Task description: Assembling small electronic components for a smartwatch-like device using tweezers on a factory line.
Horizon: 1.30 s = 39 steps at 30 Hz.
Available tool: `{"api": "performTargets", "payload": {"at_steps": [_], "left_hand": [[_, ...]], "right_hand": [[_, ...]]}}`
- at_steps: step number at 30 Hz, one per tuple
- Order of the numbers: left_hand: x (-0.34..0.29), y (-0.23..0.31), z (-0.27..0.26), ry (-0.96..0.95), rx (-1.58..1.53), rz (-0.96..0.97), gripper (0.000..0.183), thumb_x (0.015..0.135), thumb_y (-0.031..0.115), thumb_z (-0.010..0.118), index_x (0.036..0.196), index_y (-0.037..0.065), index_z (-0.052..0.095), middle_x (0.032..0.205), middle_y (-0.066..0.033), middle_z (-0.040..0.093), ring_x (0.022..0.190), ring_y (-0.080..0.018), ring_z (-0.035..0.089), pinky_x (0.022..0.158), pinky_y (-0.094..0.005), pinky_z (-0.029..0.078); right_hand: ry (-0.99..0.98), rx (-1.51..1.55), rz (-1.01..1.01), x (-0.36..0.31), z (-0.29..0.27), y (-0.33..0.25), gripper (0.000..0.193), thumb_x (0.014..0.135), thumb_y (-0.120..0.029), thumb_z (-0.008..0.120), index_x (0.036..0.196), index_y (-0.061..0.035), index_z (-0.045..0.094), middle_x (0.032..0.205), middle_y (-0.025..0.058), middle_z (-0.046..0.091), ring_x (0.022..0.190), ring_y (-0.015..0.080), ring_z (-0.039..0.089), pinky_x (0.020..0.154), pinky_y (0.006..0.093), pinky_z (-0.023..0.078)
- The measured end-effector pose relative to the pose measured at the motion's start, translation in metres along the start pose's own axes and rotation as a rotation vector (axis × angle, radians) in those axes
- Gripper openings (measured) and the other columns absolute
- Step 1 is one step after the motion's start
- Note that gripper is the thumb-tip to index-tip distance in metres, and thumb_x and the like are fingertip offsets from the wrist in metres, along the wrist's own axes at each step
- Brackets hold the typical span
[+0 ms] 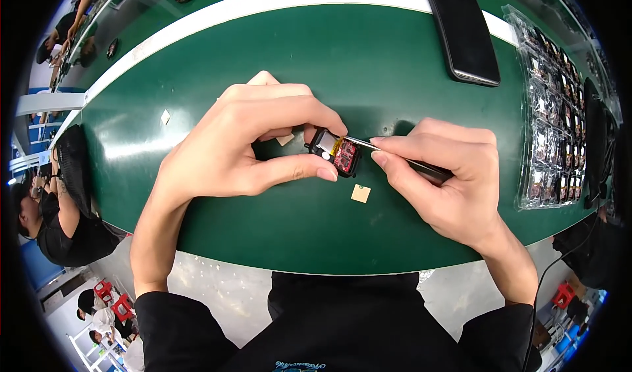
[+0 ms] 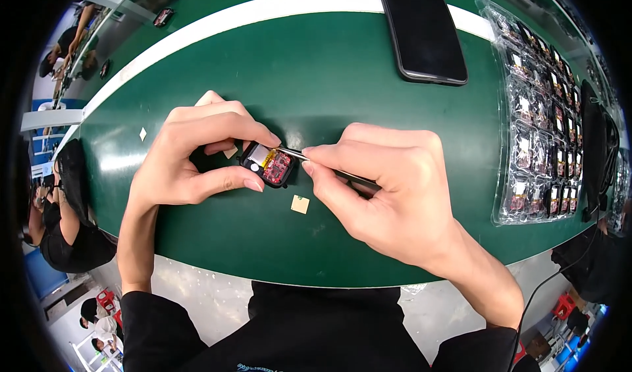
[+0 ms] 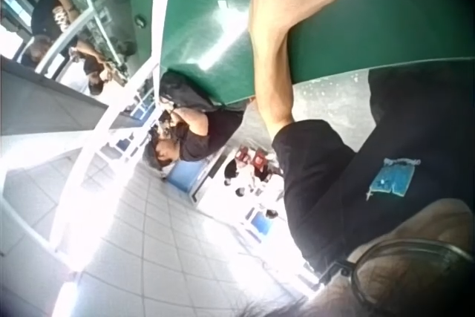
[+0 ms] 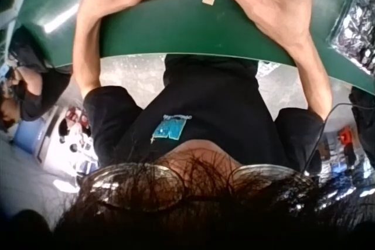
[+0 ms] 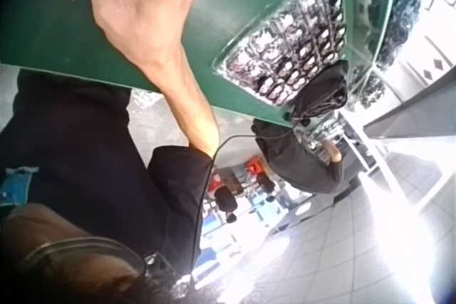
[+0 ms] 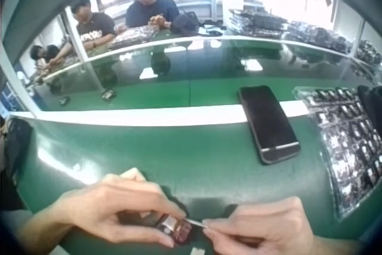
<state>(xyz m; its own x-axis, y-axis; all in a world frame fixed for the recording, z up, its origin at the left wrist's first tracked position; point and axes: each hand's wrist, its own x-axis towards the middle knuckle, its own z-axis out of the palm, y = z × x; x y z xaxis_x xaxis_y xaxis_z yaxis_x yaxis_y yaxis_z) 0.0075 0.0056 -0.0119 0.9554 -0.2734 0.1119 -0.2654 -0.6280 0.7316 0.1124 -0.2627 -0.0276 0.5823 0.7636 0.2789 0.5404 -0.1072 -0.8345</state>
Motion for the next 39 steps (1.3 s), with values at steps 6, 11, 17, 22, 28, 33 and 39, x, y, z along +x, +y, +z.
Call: {"api": "performTargets", "payload": {"at_steps": [6,11,17,22,28,33,39], "left_hand": [[0.001,-0.002,0.001,-0.010,0.031,0.047,0.046,0.080,0.027,0.099,0.117,0.003,0.083,0.087,-0.0029,0.073,0.067,-0.0152,0.055,0.077,-0.0310,0.042],[0.003,-0.001,-0.001,-0.018,0.029,0.039,0.046,0.080,0.026,0.099,0.118,0.004,0.083,0.088,-0.0029,0.073,0.066,-0.0154,0.052,0.077,-0.0311,0.042],[-0.002,0.004,0.000,0.057,-0.035,-0.095,0.054,0.078,0.026,0.101,0.124,0.007,0.081,0.086,0.0014,0.069,0.072,-0.0144,0.049,0.078,-0.0310,0.041],[-0.003,0.003,0.006,0.062,0.052,0.020,0.048,0.082,0.026,0.100,0.124,0.015,0.080,0.084,0.0062,0.066,0.075,-0.0138,0.050,0.080,-0.0317,0.042],[-0.007,0.005,0.001,-0.033,-0.049,-0.036,0.065,0.080,0.014,0.096,0.139,0.014,0.071,0.101,0.0018,0.070,0.077,-0.0149,0.047,0.084,-0.0328,0.045],[-0.005,0.000,0.000,-0.018,-0.126,-0.034,0.062,0.081,0.004,0.088,0.140,0.009,0.068,0.101,0.0002,0.071,0.075,-0.0136,0.047,0.080,-0.0311,0.045],[-0.002,-0.006,-0.022,0.299,-0.178,-0.048,0.032,0.084,0.000,0.086,0.115,0.003,0.077,0.099,-0.0018,0.070,0.065,-0.0064,0.042,0.062,-0.0249,0.038]], "right_hand": [[-0.003,-0.009,0.006,-0.001,-0.001,0.002,0.012,0.087,0.006,0.084,0.099,0.0032,0.085,0.068,0.0077,0.068,0.052,0.0145,0.058,0.048,0.0307,0.040],[-0.005,-0.035,-0.057,0.000,-0.002,0.002,0.013,0.087,0.006,0.083,0.099,0.0032,0.085,0.066,0.0073,0.065,0.052,0.0122,0.057,0.048,0.0300,0.039],[0.004,-0.029,0.028,0.005,-0.009,-0.005,0.012,0.092,0.004,0.084,0.104,0.0040,0.083,0.073,0.0065,0.069,0.057,0.0081,0.058,0.050,0.0280,0.040],[0.032,0.131,0.041,-0.003,0.001,-0.003,0.027,0.095,0.003,0.082,0.121,0.0024,0.076,0.086,0.0064,0.070,0.064,0.0069,0.059,0.054,0.0264,0.042],[-0.093,-0.226,-0.095,0.004,0.014,-0.011,0.054,0.087,-0.027,0.094,0.132,-0.0049,0.073,0.094,0.0076,0.068,0.071,0.0261,0.073,0.060,0.0426,0.056],[-0.038,-0.286,-0.100,0.004,0.019,-0.010,0.041,0.089,-0.024,0.091,0.121,-0.0038,0.075,0.090,0.0080,0.068,0.067,0.0301,0.071,0.059,0.0422,0.056],[0.073,-0.312,-0.165,0.006,-0.029,-0.017,0.044,0.087,-0.023,0.094,0.121,-0.0012,0.078,0.090,0.0083,0.073,0.072,0.0217,0.072,0.065,0.0362,0.059]]}}
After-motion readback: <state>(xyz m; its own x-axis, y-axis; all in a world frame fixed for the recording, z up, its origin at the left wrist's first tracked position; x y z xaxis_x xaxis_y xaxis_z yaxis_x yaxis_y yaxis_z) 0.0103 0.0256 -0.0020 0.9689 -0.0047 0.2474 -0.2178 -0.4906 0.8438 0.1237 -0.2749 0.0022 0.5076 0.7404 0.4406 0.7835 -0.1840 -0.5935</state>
